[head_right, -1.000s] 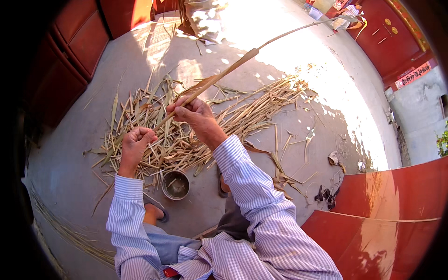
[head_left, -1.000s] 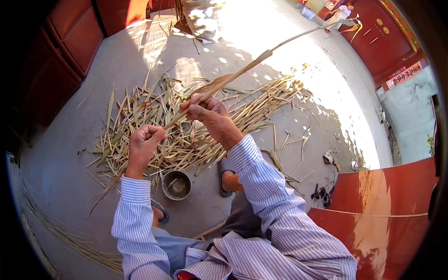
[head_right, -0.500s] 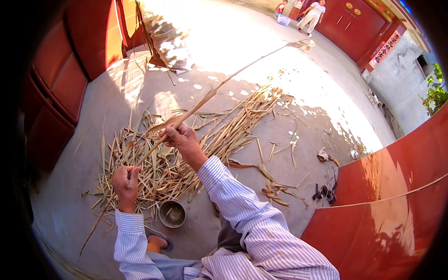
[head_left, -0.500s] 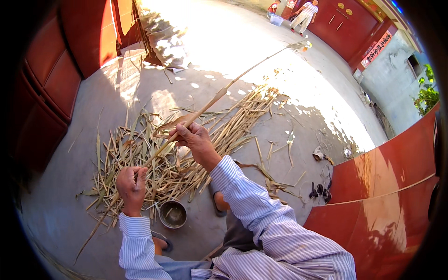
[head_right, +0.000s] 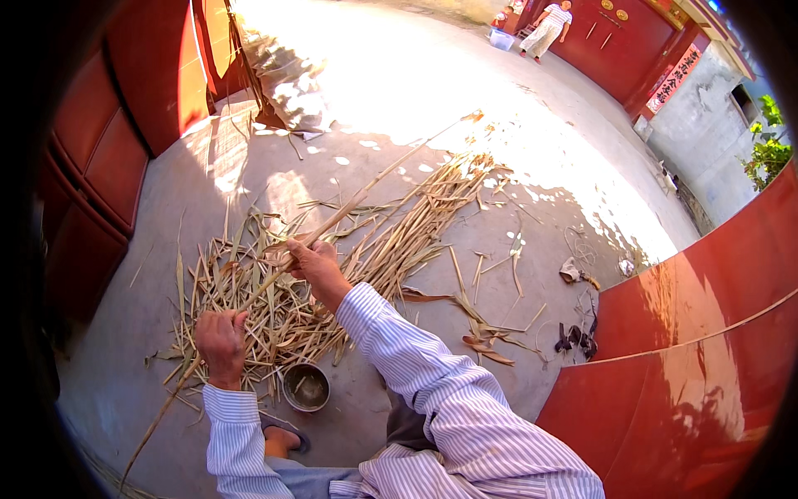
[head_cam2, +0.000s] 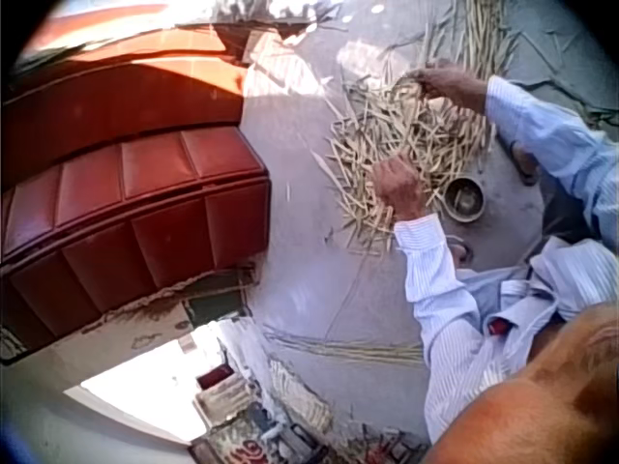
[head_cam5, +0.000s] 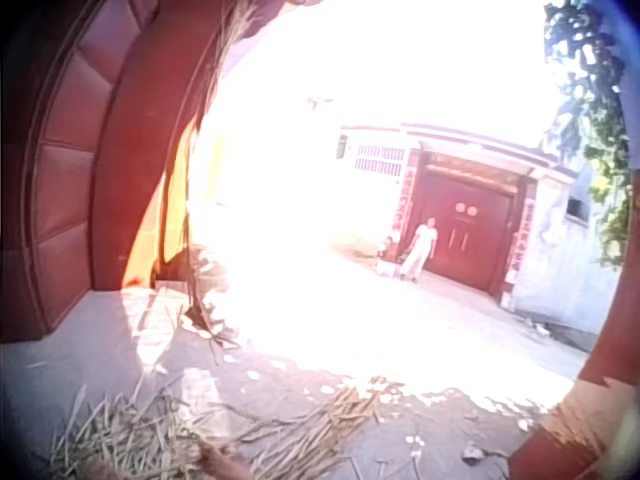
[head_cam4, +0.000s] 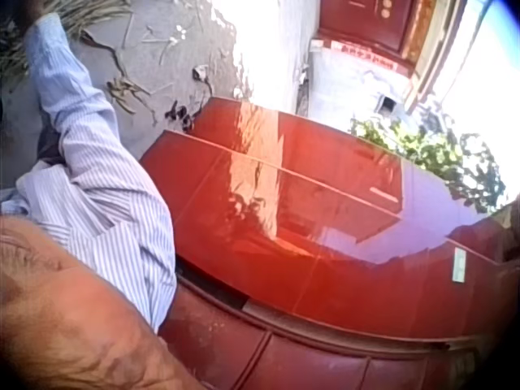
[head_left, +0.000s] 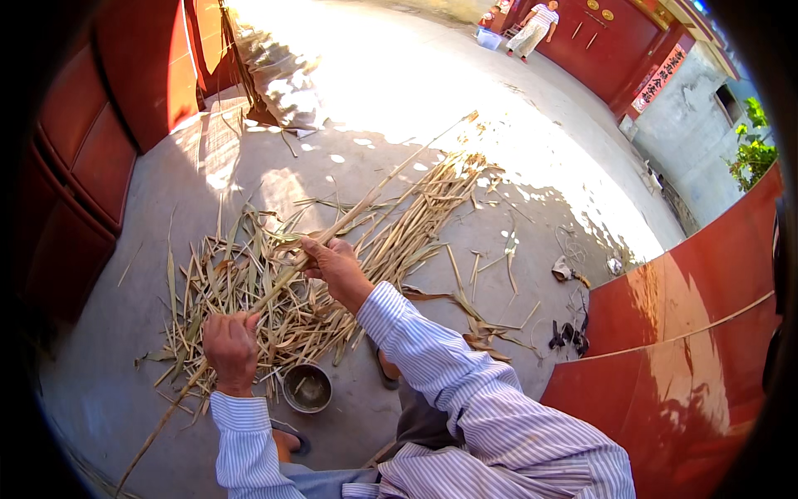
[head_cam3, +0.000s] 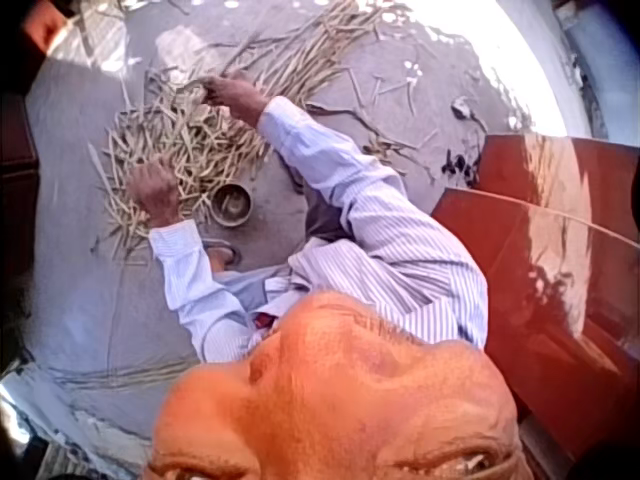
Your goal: The person sits on the floor and strips leaves and fibers from long, dry plant stems by hand. They pull the material downward along the stem, separating the core from the outer layers, and drop the debris onto a growing pile on the ground.
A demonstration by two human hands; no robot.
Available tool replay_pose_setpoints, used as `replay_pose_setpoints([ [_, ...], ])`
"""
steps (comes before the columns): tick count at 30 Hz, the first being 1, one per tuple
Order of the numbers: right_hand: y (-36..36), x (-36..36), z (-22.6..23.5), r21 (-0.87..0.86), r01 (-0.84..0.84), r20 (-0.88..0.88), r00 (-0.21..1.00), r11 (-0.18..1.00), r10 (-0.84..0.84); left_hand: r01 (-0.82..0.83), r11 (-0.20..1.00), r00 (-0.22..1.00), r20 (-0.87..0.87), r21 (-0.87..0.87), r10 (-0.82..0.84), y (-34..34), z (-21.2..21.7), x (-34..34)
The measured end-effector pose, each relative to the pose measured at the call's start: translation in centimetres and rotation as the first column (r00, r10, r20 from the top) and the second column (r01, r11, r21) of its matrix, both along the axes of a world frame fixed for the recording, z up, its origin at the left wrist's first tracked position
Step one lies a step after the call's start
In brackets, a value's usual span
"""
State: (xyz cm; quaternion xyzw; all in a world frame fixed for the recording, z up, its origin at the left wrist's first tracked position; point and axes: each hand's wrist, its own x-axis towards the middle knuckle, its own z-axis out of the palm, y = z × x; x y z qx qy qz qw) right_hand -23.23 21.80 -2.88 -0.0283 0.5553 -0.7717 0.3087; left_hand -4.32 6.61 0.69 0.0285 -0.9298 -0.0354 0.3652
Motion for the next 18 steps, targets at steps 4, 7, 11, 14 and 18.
replay_pose_setpoints([
  [4,0.2,-0.2,0.9,0.013,-0.037,0.055,0.998,0.999,0.037,-0.010,0.998,1.000,-0.028,0.069,0.012,-0.3,0.0,0.3],
  [7,0.7,-1.1,0.7,-0.112,0.004,0.055,0.998,0.994,0.003,-0.035,0.968,0.999,0.038,0.248,0.026,-1.7,-0.1,1.0],
  [11,2.4,-2.6,2.3,-0.198,0.059,-0.006,0.998,0.978,-0.061,-0.206,0.772,0.957,0.290,0.601,0.030,-4.5,0.7,2.8],
  [14,2.2,-2.3,2.9,-0.181,0.057,-0.074,0.995,0.982,-0.072,-0.129,0.683,0.978,0.206,0.719,-0.032,-6.4,0.3,3.4],
  [18,4.0,-3.4,1.3,0.006,0.250,0.007,0.968,0.968,-0.250,-0.098,0.636,0.980,0.186,0.766,-0.074,-5.2,-0.1,1.6],
])
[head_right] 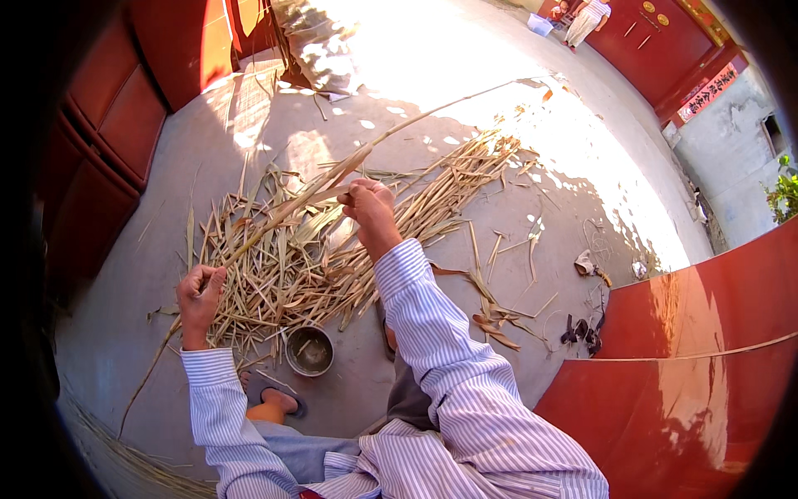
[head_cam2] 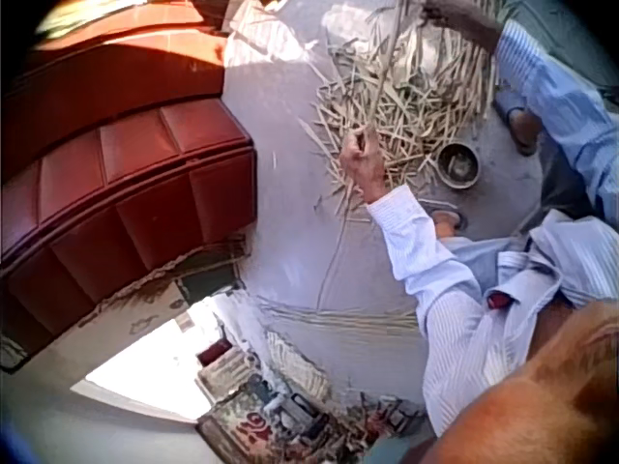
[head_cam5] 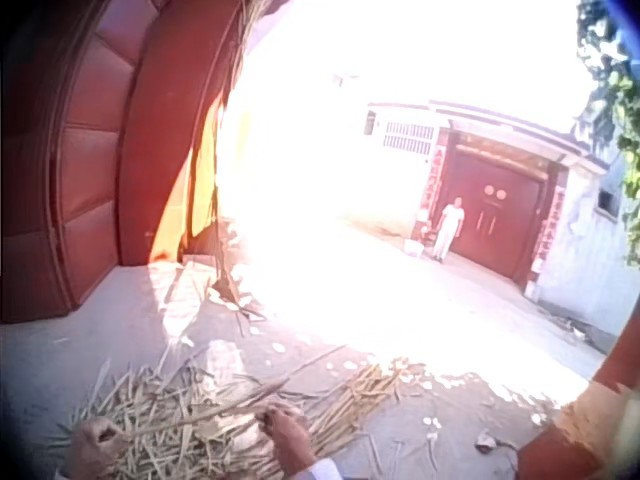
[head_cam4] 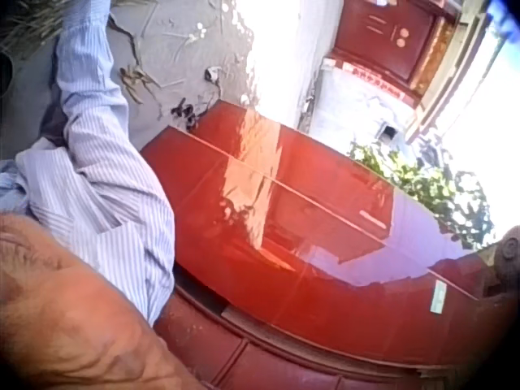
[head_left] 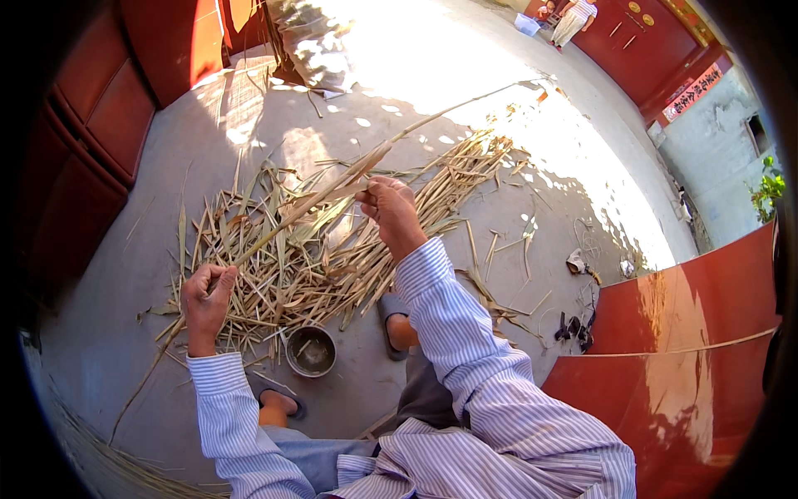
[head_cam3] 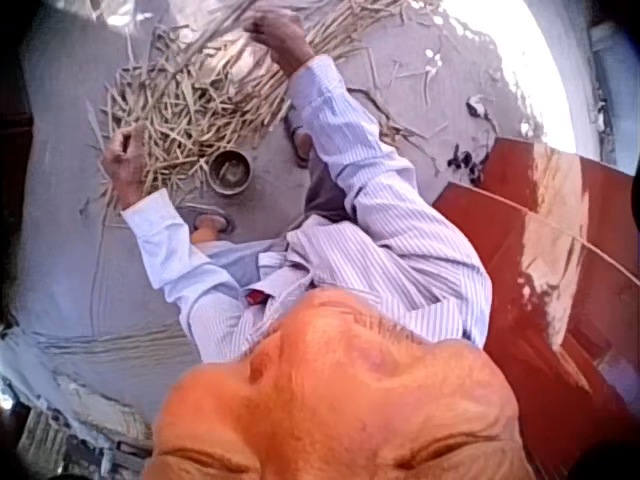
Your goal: The person sits on the floor and strips leaves and fibers from long, dry plant stems by hand. They pull the material downward along the stem, separating the core from the outer layers, and drop the debris onto a growing pile on the ground.
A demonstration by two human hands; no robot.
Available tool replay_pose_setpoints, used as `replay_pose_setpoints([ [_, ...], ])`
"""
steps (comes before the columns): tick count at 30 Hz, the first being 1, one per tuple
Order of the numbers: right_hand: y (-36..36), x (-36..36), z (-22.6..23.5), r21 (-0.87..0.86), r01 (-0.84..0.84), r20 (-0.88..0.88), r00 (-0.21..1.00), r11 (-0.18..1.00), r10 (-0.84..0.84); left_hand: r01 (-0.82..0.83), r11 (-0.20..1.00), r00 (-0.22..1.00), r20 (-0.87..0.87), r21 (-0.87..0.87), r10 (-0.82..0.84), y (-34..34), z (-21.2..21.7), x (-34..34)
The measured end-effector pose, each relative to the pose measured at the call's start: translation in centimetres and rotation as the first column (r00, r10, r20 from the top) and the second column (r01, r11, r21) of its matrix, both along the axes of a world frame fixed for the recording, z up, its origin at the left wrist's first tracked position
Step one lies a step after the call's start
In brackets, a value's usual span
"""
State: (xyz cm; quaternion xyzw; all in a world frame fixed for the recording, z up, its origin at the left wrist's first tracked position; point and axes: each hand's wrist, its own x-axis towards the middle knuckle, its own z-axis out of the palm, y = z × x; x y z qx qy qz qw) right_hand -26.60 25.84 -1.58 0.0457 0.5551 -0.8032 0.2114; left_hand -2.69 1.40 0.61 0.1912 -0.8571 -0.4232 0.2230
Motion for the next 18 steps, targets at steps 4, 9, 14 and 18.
replay_pose_setpoints([
  [4,1.2,-1.7,0.7,-0.013,0.062,-0.051,0.997,0.998,-0.063,0.033,0.999,0.999,0.042,0.021,-0.034,-0.8,0.5,1.0],
  [9,2.0,-3.9,0.1,-0.374,-0.109,-0.074,0.993,0.921,0.087,0.104,0.971,0.971,0.189,0.216,-0.146,-2.5,0.1,3.0],
  [14,0.9,-2.7,-0.1,-0.137,-0.198,-0.144,0.973,0.971,0.178,0.083,0.987,0.985,0.139,0.140,-0.102,-3.0,0.1,3.2],
  [18,-2.1,1.2,1.0,0.039,-0.323,-0.181,0.928,0.946,0.325,0.154,0.986,0.976,0.148,0.061,-0.162,0.8,-0.3,-0.1],
])
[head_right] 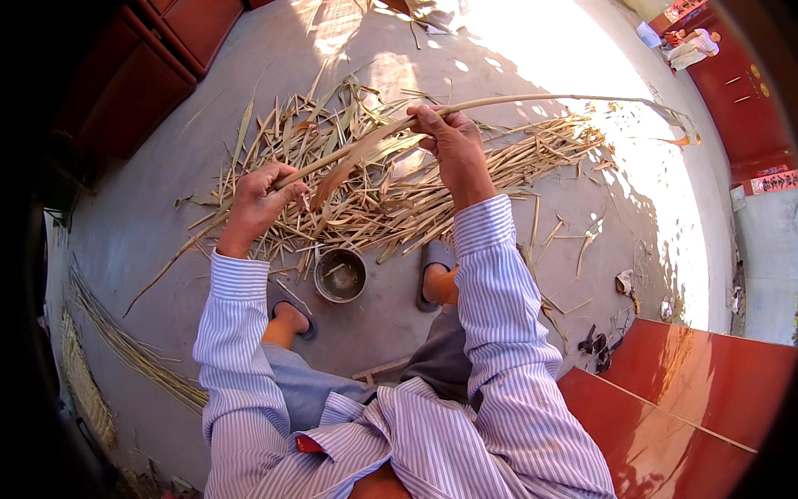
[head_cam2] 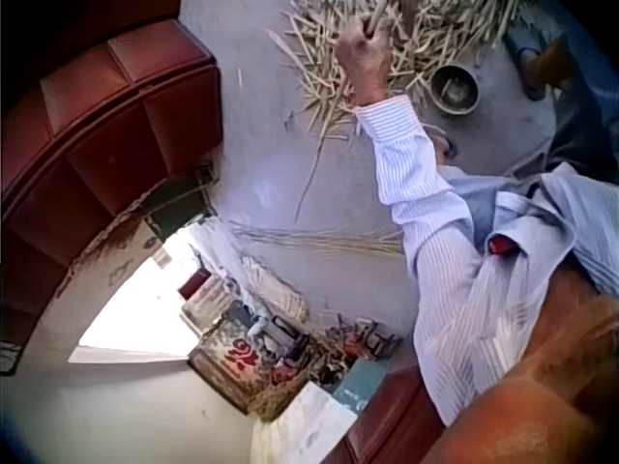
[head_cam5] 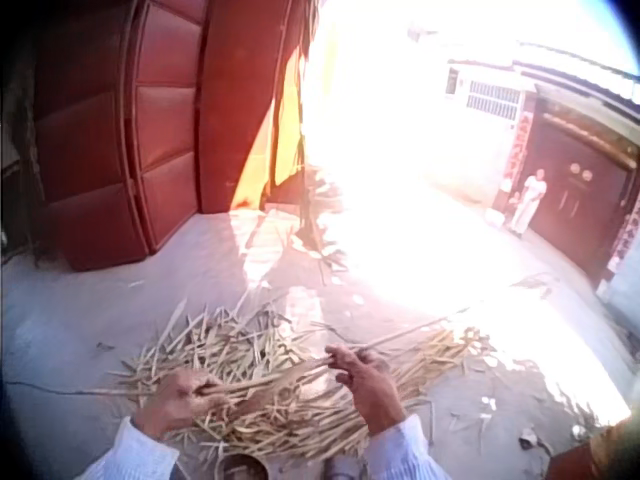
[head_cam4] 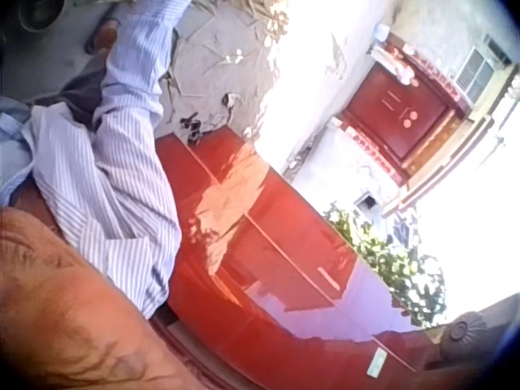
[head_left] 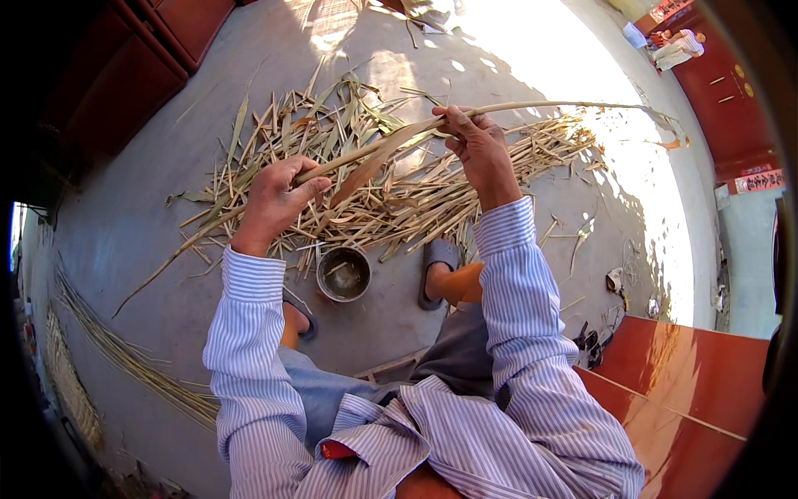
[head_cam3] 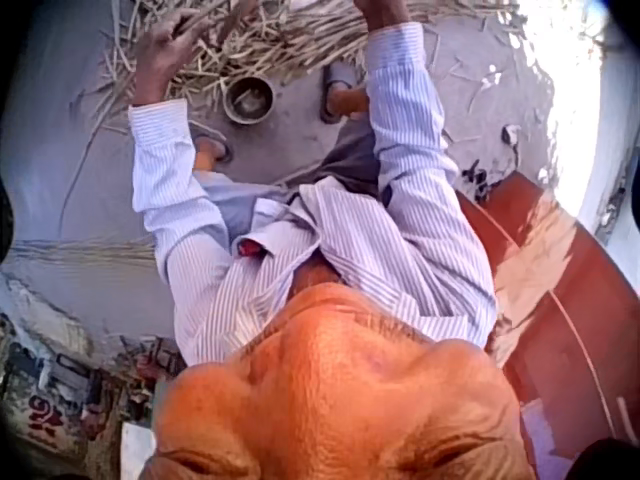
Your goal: The person sits on the floor and strips leaves and fibers from long, dry plant stems by hand. They pull the material downward along the stem, separating the core from the outer layers, and drop the debris onto a growing pile on the ground.
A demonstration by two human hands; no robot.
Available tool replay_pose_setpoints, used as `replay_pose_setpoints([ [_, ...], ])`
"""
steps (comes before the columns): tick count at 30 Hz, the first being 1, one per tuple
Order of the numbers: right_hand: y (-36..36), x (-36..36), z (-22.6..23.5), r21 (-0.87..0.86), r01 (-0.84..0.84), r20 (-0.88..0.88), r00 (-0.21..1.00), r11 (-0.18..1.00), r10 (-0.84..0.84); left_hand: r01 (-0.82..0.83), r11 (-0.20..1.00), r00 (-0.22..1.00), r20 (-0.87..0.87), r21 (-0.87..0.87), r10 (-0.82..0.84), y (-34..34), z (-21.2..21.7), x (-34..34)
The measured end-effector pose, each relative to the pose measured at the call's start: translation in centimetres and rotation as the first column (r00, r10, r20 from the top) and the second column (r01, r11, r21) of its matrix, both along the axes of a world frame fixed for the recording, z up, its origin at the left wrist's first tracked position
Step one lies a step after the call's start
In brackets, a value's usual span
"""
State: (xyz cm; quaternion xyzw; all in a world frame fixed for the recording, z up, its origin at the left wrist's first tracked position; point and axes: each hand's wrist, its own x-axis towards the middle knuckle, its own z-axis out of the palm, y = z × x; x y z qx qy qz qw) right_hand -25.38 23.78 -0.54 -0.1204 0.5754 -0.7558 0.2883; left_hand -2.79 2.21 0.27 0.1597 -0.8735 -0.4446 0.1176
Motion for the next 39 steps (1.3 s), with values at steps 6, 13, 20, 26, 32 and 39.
replay_pose_setpoints([
  [6,-1.1,1.1,0.0,0.117,0.027,0.001,1.000,0.993,-0.027,-0.110,0.951,0.991,-0.040,0.290,0.126,0.5,-2.4,-1.7],
  [13,-1.0,1.2,0.3,-0.057,-0.145,0.044,0.988,0.988,0.147,-0.125,0.819,0.992,0.045,0.560,0.121,-0.4,-3.7,-1.2],
  [20,0.4,0.2,0.0,0.031,-0.105,0.038,0.994,0.994,0.103,-0.345,0.590,0.852,-0.021,0.730,0.524,-6.2,-4.0,-0.5],
  [26,1.0,-0.6,-0.5,0.038,-0.020,0.029,0.999,0.999,0.019,-0.521,0.638,0.841,-0.211,-0.567,0.499,-8.1,-5.0,0.8],
  [32,2.6,-2.5,-1.3,0.040,0.151,0.002,0.989,0.988,-0.151,-0.276,0.572,0.960,-0.254,-0.772,0.121,-2.3,-3.3,-2.3],
  [39,4.3,-5.0,-1.6,0.026,0.283,0.049,0.958,0.959,-0.284,-0.012,0.802,0.996,-0.077,-0.597,-0.042,-2.9,-3.3,0.0],
])
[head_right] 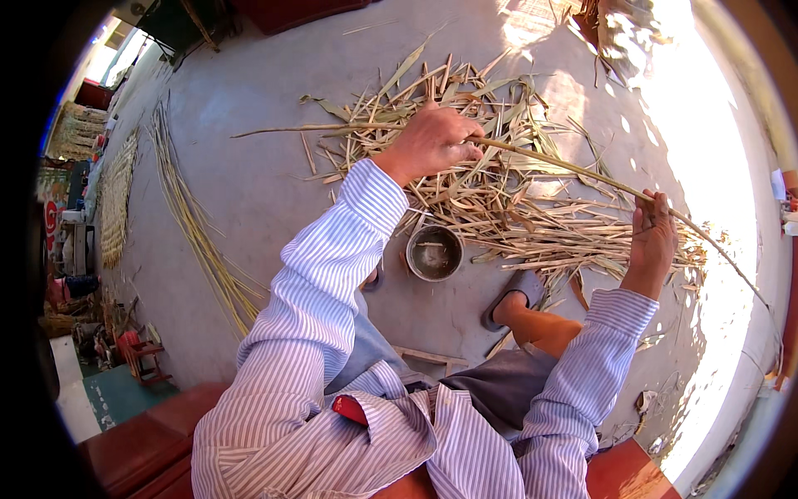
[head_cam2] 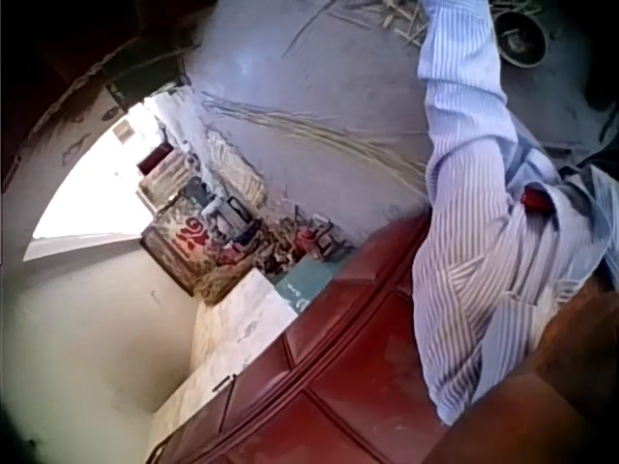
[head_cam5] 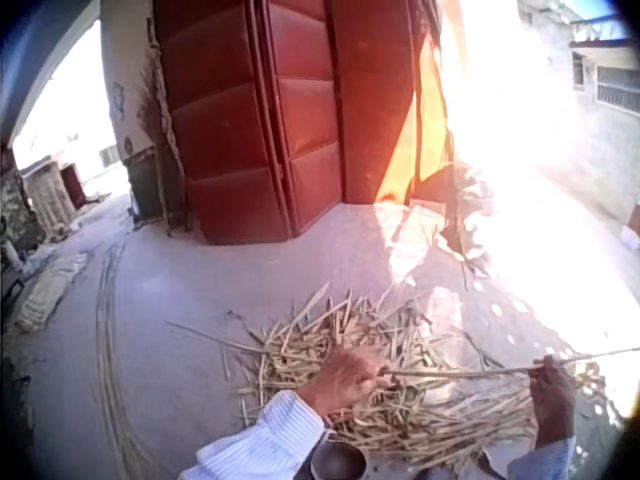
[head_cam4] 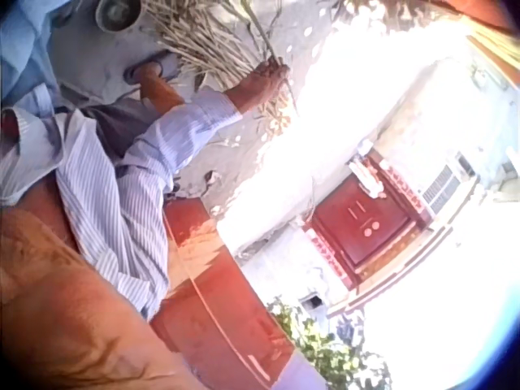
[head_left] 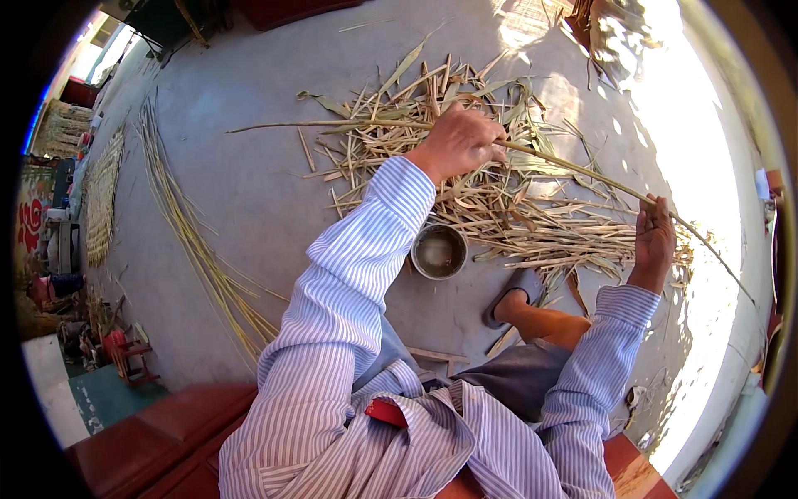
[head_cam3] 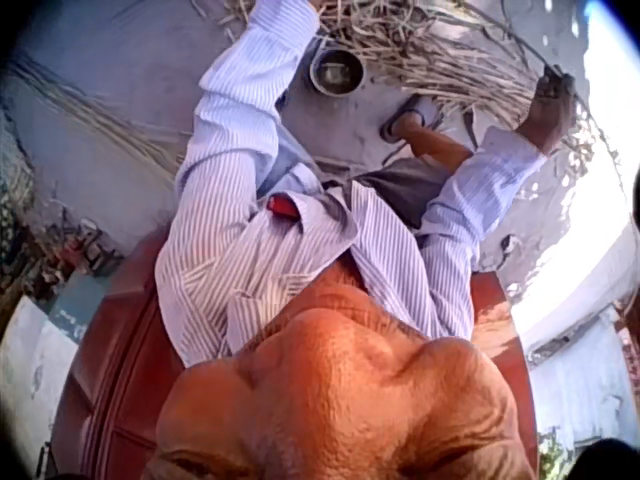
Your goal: The person sits on the floor and strips leaves and fibers from long, dry plant stems by hand. They pull the material downward along the stem, separating the core from the outer layers, and drop the debris onto a growing pile on the ground.
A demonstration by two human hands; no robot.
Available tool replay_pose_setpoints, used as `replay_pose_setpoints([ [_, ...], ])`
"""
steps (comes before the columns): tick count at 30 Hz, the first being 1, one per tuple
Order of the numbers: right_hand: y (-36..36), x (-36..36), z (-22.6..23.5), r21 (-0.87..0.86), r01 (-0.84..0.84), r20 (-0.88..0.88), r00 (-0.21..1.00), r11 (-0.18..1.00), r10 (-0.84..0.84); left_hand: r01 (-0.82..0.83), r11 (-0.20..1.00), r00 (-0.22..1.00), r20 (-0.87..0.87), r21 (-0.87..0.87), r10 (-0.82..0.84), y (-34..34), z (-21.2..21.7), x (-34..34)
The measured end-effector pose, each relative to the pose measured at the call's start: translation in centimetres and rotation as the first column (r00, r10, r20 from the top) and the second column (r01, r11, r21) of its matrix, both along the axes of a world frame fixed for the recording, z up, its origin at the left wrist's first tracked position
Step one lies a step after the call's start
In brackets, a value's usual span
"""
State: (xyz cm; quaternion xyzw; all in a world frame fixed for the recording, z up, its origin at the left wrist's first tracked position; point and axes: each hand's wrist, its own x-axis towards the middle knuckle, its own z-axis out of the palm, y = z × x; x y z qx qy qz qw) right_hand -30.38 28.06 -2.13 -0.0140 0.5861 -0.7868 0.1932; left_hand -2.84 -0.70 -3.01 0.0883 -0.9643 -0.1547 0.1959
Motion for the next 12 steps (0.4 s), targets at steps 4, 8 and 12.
replay_pose_setpoints([
  [4,2.4,-3.3,-1.3,-0.035,0.060,0.014,0.998,0.998,-0.059,-0.079,0.993,0.996,0.037,0.092,0.076,-3.2,0.6,2.5],
  [8,2.7,-3.3,-1.1,-0.021,0.108,0.038,0.994,0.994,-0.107,-0.041,0.974,0.990,-0.124,0.224,0.070,-3.1,1.8,4.8],
  [12,3.4,-3.9,-1.3,-0.024,0.174,0.024,0.985,0.985,-0.173,-0.015,0.973,0.987,-0.154,0.228,0.052,-2.3,2.4,5.1],
])
